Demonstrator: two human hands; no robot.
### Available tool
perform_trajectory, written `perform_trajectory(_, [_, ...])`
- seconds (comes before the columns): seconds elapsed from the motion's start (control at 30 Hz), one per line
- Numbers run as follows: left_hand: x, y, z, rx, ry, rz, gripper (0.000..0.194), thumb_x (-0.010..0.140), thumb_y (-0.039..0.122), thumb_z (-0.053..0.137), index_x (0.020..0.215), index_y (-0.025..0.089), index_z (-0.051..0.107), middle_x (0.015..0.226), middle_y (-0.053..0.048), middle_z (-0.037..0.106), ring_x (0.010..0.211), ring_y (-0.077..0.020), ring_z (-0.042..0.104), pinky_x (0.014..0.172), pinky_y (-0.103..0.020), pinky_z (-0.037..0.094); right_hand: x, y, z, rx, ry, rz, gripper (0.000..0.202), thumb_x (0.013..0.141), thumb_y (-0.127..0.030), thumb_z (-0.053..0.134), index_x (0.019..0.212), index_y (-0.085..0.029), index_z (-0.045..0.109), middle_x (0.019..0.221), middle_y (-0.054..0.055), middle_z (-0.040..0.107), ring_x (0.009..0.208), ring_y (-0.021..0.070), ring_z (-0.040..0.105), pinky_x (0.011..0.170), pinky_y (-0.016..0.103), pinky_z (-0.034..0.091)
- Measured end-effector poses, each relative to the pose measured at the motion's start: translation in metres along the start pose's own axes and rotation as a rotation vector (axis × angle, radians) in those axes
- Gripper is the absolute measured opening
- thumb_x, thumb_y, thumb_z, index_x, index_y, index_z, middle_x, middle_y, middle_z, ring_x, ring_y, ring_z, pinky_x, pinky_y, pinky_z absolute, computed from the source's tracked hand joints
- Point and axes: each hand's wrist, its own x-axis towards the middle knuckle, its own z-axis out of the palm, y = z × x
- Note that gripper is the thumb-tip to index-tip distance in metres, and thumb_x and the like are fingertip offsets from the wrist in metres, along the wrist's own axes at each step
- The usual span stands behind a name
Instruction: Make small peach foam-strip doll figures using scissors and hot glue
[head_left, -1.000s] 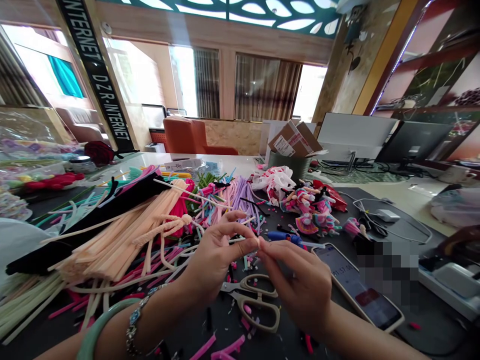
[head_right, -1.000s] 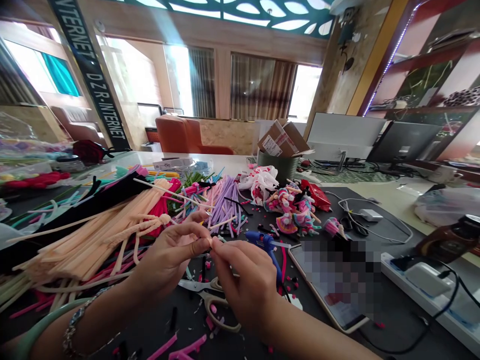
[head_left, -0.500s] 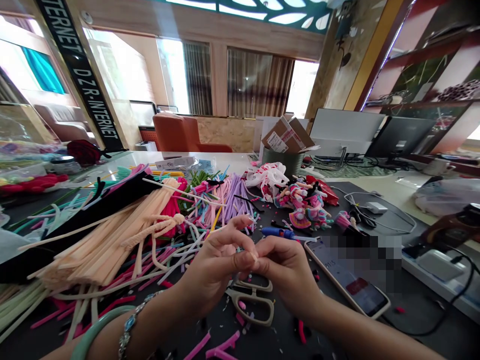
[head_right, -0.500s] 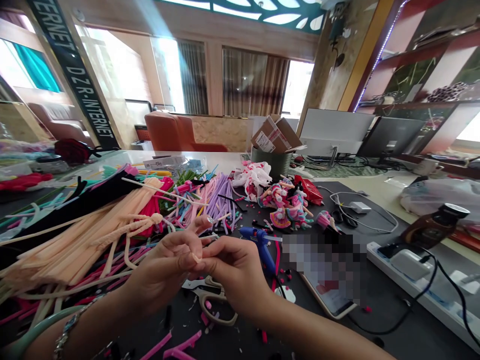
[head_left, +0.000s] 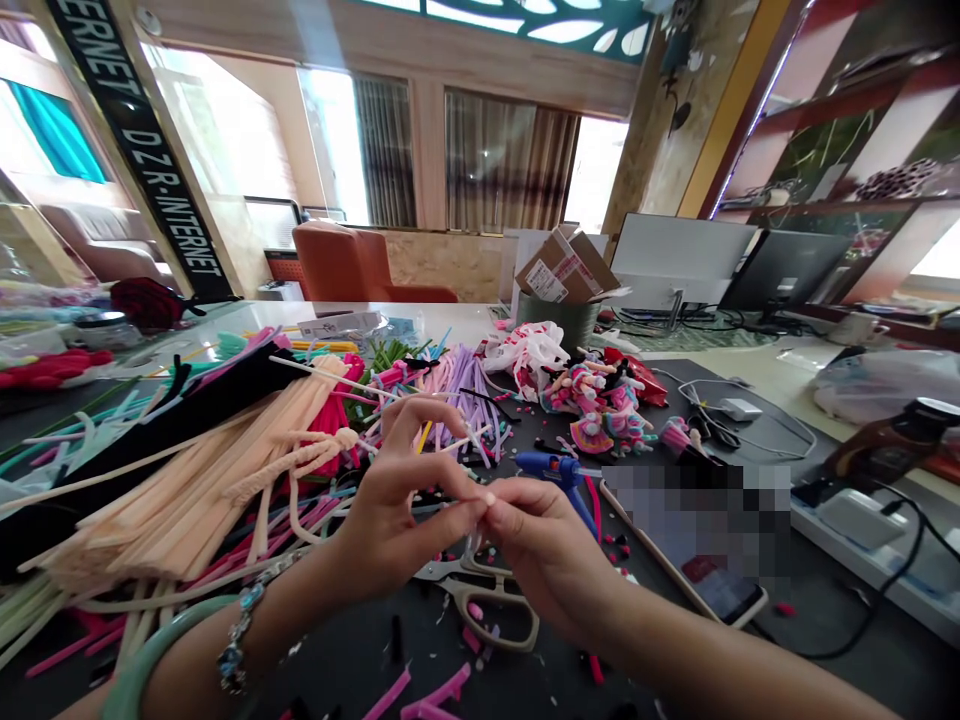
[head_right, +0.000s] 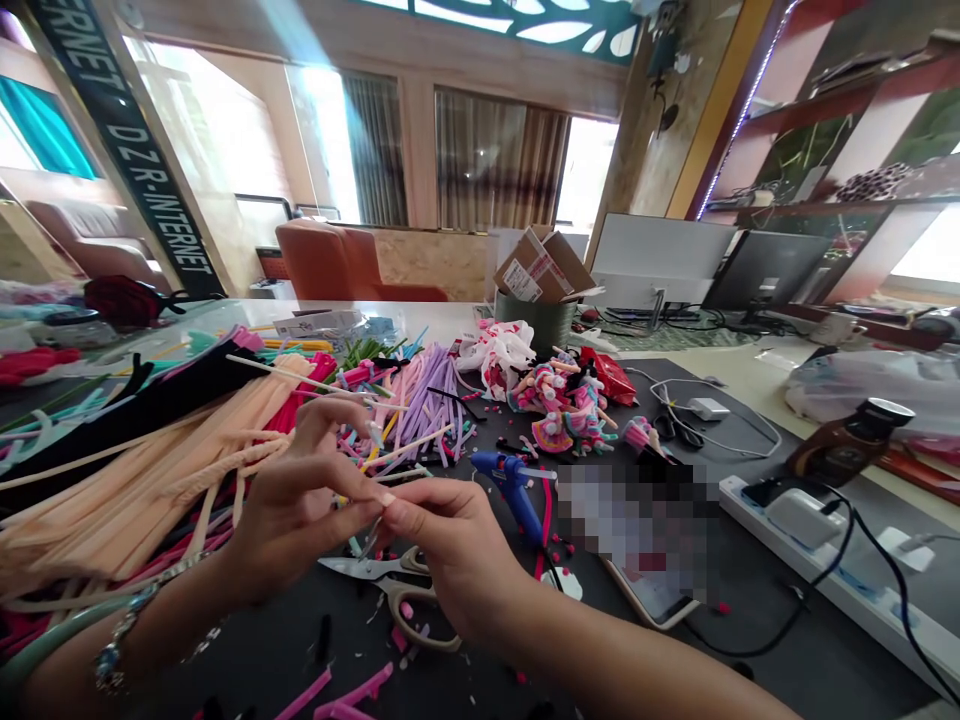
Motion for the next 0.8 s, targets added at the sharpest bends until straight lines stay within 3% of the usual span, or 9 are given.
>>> perform_trajectory(0.1, [0.008,0.009,-0.01,0.221,-0.083,0.1,0.013,0.074,0.012,0.06,0.065,0.021,0.062,0.104,-0.004,0.043,0.109,-0.0244,0.037,0.098,-0.042,0.028,0.002,0.001,-0.002,-0.059,0.004,0.002,0.011,0.067,-0.032,0.076,0.07,-0.022,0.074,0.062,-0.002,0.064,0.06,0.0097,0.054,0.061,0.022,0.045])
perform_trajectory(0.17, [0.013,0.014,-0.018,0.339,-0.16,0.085,0.011,0.073,0.013,0.061,0.065,0.021,0.062,0.107,-0.004,0.043,0.111,-0.0256,0.036,0.099,-0.042,0.027,0.003,-0.003,-0.004,-0.125,0.009,-0.006,0.009,0.067,-0.028,0.077,0.07,-0.02,0.074,0.063,-0.001,0.065,0.061,0.0099,0.054,0.06,0.022,0.043])
perform_trajectory(0.3, [0.017,0.02,-0.029,0.519,-0.266,0.145,0.008,0.079,0.019,0.059,0.073,0.022,0.063,0.118,-0.004,0.043,0.119,-0.0267,0.033,0.103,-0.042,0.023,0.003,-0.012,-0.003,-0.464,0.036,-0.147,0.005,0.071,-0.023,0.072,0.07,-0.018,0.074,0.066,0.0,0.067,0.062,0.0115,0.056,0.06,0.023,0.043])
perform_trajectory(0.4, [0.011,0.025,-0.031,0.631,-0.326,0.178,0.007,0.081,0.019,0.057,0.081,0.021,0.064,0.125,-0.006,0.043,0.125,-0.029,0.031,0.104,-0.045,0.023,0.002,-0.015,-0.002,-0.672,0.024,-0.235,0.006,0.075,-0.023,0.069,0.072,-0.019,0.074,0.067,0.001,0.068,0.062,0.0122,0.058,0.059,0.024,0.044])
perform_trajectory(0.5, [0.004,0.031,-0.027,0.725,-0.314,0.234,0.013,0.08,0.014,0.057,0.089,0.02,0.065,0.128,-0.007,0.045,0.125,-0.0316,0.032,0.105,-0.051,0.021,0.001,-0.016,-0.001,-0.78,-0.001,-0.255,0.005,0.074,-0.021,0.07,0.072,-0.019,0.074,0.067,0.0,0.067,0.062,0.0119,0.058,0.06,0.023,0.043])
perform_trajectory(0.6, [0.003,0.036,-0.022,0.745,-0.257,0.24,0.02,0.079,0.007,0.056,0.089,0.021,0.066,0.126,-0.005,0.048,0.123,-0.0315,0.034,0.105,-0.055,0.02,0.002,-0.017,-0.002,-0.728,-0.025,-0.179,0.008,0.076,-0.023,0.069,0.072,-0.018,0.074,0.065,0.0,0.066,0.061,0.0108,0.056,0.059,0.022,0.042])
perform_trajectory(0.8, [0.012,0.033,-0.02,0.531,-0.11,0.078,0.022,0.079,0.009,0.054,0.066,0.023,0.066,0.117,-0.003,0.05,0.116,-0.0291,0.038,0.102,-0.051,0.028,0.009,-0.016,-0.005,-0.331,-0.063,0.021,0.014,0.072,-0.031,0.073,0.072,-0.017,0.074,0.06,-0.002,0.062,0.057,0.0084,0.05,0.055,0.021,0.037])
